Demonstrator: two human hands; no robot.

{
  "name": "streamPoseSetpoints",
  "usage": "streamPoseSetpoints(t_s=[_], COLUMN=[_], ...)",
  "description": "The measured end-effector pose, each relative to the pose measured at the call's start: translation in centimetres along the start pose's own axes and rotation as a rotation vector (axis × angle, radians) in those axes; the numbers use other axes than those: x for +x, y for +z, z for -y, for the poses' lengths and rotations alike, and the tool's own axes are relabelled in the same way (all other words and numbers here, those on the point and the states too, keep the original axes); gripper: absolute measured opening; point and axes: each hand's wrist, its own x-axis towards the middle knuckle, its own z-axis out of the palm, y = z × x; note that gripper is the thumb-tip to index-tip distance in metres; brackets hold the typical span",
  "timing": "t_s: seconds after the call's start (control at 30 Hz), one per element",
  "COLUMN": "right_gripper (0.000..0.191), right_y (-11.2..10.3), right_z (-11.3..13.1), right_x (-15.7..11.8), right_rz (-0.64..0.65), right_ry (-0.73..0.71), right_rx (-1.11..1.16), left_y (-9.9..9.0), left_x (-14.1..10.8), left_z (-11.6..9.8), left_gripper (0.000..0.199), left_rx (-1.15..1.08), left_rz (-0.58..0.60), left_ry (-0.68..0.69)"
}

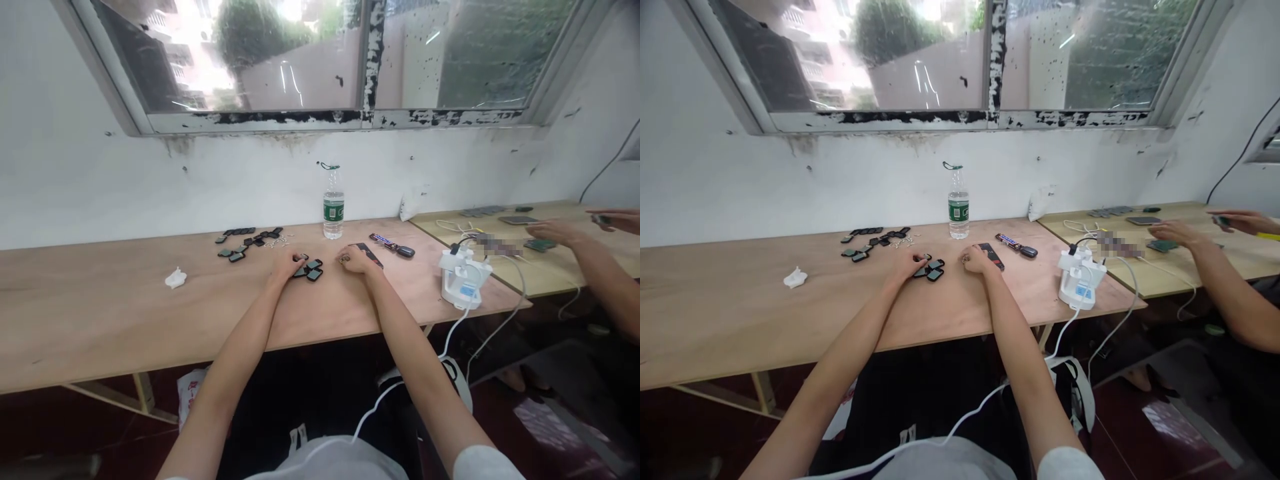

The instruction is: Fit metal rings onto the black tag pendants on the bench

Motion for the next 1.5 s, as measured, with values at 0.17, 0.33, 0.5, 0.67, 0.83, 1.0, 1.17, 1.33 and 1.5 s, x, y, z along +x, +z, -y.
streamPoseSetpoints(t_s=[0.17, 0.33, 0.5, 0.67, 0.83, 1.0, 1.17, 1.33, 1.5], right_gripper=[0.033, 0.036, 0.038, 0.037, 0.027, 0.01, 0.023, 0.019, 0.02], right_y=[0.5, 1.4, 2.6, 3.3, 3.4, 3.3, 3.2, 3.8, 4.4], right_z=[0.0, 1.3, 2.4, 2.7, 2.9, 3.1, 3.2, 3.3, 3.1], right_x=[0.2, 0.4, 0.8, 1.0, 0.9, 1.1, 1.1, 1.2, 1.4], right_rz=[-0.021, -0.068, -0.122, -0.125, -0.111, -0.116, -0.137, -0.136, -0.149], right_ry=[-0.039, -0.102, -0.101, -0.13, -0.127, -0.175, -0.19, -0.189, -0.07], right_rx=[0.022, 0.201, 0.409, 0.518, 0.511, 0.477, 0.411, 0.463, 0.515], left_y=[-0.1, 0.0, 0.5, 0.4, 0.2, 0.2, 0.1, 0.0, 0.4], left_x=[0.0, -0.5, -0.9, -0.8, -1.0, -1.0, -1.0, -1.3, -1.2], left_z=[-0.4, -1.9, -3.2, -3.4, -3.3, -3.3, -3.6, -3.9, -3.7], left_gripper=[0.021, 0.025, 0.023, 0.025, 0.026, 0.021, 0.018, 0.018, 0.015], left_rx=[0.061, 0.086, 0.159, 0.102, 0.041, 0.015, 0.022, -0.001, -0.07], left_rz=[-0.041, -0.067, 0.106, 0.17, 0.185, 0.184, 0.181, 0.205, 0.208], left_ry=[0.063, 0.221, 0.207, 0.198, 0.242, 0.224, 0.2, 0.213, 0.205])
